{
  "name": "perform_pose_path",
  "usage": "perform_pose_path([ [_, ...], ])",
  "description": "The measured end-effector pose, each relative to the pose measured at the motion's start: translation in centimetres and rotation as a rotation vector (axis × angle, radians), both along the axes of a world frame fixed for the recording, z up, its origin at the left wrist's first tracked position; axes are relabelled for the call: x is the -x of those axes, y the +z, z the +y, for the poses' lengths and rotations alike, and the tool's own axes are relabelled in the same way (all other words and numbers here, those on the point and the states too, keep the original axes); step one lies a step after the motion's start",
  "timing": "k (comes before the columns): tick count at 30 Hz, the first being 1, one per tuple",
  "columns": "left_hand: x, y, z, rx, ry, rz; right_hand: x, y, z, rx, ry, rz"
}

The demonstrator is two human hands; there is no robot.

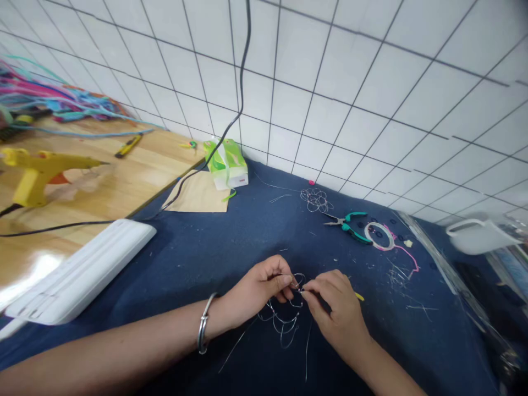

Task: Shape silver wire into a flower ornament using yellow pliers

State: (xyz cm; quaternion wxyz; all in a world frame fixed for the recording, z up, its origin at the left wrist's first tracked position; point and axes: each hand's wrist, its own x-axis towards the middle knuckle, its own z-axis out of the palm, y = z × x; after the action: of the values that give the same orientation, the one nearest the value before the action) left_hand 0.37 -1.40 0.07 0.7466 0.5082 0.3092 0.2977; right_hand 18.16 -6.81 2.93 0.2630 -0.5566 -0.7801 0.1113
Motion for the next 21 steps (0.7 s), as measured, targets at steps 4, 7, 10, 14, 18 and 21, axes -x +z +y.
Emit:
perform_pose_path([
  [4, 0.1, -0.2, 0.2, -0.011, 0.017, 0.001, 0.5, -0.5, 0.9, 0.027, -0.044, 0.065],
  [7, 0.0, -0.4, 0.4, -0.009, 0.012, 0.015, 0.5, -1.0, 1.3, 0.072, -0.108, 0.143],
  [10, -0.2, -0.7, 0.5, -0.02, 0.003, 0.048, 0.4, -1.4, 1.6, 0.125, -0.12, 0.21],
  [14, -0.5, -0.8, 0.4, -0.046, -0.005, 0.093, 0.3, -1.9, 1.9, 0.14, -0.085, 0.273],
  [18, -0.8, -0.7, 0.0, -0.096, 0.022, 0.127, 0.4, -2.2, 1.9, 0.105, -0.032, 0.317],
  [21, -1.0, -0.6, -0.3, -0.122, 0.06, 0.151, 0.4, -2.2, 1.6, 0.08, 0.005, 0.322],
])
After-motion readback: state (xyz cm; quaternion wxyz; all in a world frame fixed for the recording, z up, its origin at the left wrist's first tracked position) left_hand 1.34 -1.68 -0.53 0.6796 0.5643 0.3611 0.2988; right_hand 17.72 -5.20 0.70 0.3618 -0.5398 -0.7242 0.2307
